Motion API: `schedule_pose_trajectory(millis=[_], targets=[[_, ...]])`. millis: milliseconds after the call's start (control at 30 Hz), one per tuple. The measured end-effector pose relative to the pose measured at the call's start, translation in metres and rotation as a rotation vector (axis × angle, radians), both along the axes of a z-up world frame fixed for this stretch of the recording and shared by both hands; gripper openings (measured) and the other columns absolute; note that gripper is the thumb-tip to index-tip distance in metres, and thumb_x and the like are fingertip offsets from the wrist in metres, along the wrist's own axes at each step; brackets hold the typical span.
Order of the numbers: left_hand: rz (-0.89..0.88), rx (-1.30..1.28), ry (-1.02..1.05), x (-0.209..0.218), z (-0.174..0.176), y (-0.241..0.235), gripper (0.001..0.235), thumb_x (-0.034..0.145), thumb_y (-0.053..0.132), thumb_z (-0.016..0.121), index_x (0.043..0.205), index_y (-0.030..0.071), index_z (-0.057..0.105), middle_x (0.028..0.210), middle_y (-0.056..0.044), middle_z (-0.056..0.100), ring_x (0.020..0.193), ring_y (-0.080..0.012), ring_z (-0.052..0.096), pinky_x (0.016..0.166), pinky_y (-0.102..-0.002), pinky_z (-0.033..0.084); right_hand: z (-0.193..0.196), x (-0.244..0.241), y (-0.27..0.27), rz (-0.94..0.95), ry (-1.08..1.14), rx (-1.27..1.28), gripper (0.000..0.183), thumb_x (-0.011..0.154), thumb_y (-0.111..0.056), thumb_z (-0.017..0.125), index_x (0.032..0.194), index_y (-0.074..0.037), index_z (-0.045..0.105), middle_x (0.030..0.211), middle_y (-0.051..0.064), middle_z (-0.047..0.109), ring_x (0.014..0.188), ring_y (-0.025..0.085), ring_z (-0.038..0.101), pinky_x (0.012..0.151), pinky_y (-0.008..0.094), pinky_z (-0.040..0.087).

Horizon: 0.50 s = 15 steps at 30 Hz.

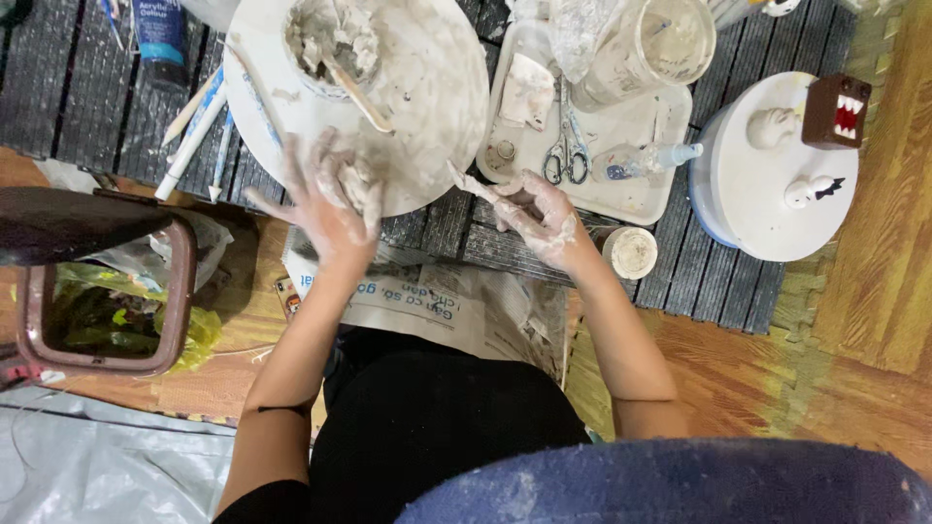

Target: The person mixes a white clay-like substance in a small container using a wooden stick and their hands. They repeatedly stir, scrape, and knead the material to achieve a consistent texture, occasionally transferring portions between the container and a nearby plate.

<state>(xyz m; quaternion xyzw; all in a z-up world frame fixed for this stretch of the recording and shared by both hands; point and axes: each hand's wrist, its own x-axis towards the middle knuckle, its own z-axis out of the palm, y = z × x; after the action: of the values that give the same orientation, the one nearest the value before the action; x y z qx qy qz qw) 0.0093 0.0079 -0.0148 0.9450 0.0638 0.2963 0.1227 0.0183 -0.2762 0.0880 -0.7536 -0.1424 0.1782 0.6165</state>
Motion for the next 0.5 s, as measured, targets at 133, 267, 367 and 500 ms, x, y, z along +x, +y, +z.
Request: schedule_pose_trajectory(millis=[133, 267, 367, 500], targets=[[-0.137, -0.014, 0.270, 0.007, 0.029, 0.036, 0.080, 0.105, 0.075, 0.046, 0.155, 0.014, 0.037, 0.165, -0.005, 0.045, 0.159, -0.0409, 0.020, 0.119, -0.071, -0.008, 0.003, 0.015, -0.001, 0.016, -0.067, 0.130, 0.021, 0.109, -0.008, 0.054, 0.129, -0.006, 0.054, 0.088, 0.004, 0.064, 0.076, 0.013, 0.062, 0.057, 0.026, 0.049], [-0.337, -0.205, 0.223, 0.012, 0.071, 0.063, 0.111, 0.082, 0.079, 0.074, 0.154, 0.007, 0.030, 0.163, -0.013, 0.045, 0.157, -0.0397, 0.021, 0.118, -0.070, -0.004, 0.025, 0.042, 0.022, -0.186, -0.421, -0.266, 0.022, 0.108, -0.009, 0.061, 0.128, -0.007, 0.052, 0.085, 0.007, 0.068, 0.069, 0.013, 0.060, 0.059, 0.031, 0.046], [-0.459, -0.580, 0.237, 0.020, 0.098, 0.075, 0.123, 0.076, 0.076, 0.078, 0.158, 0.003, 0.022, 0.163, -0.021, 0.035, 0.155, -0.0376, 0.029, 0.128, -0.063, 0.010, 0.034, 0.073, 0.052, -0.206, -0.680, -0.452, 0.023, 0.104, -0.007, 0.064, 0.125, -0.008, 0.055, 0.094, 0.010, 0.072, 0.077, 0.016, 0.068, 0.064, 0.032, 0.054], [-0.450, -0.086, 0.210, 0.052, 0.112, 0.092, 0.123, 0.074, 0.063, 0.093, 0.159, 0.004, 0.027, 0.157, -0.024, 0.045, 0.150, -0.0408, 0.038, 0.123, -0.055, 0.027, 0.023, 0.103, 0.084, -0.209, -0.619, -0.461, 0.026, 0.101, -0.002, 0.061, 0.126, -0.008, 0.055, 0.108, 0.013, 0.073, 0.094, 0.025, 0.075, 0.079, 0.038, 0.057]])
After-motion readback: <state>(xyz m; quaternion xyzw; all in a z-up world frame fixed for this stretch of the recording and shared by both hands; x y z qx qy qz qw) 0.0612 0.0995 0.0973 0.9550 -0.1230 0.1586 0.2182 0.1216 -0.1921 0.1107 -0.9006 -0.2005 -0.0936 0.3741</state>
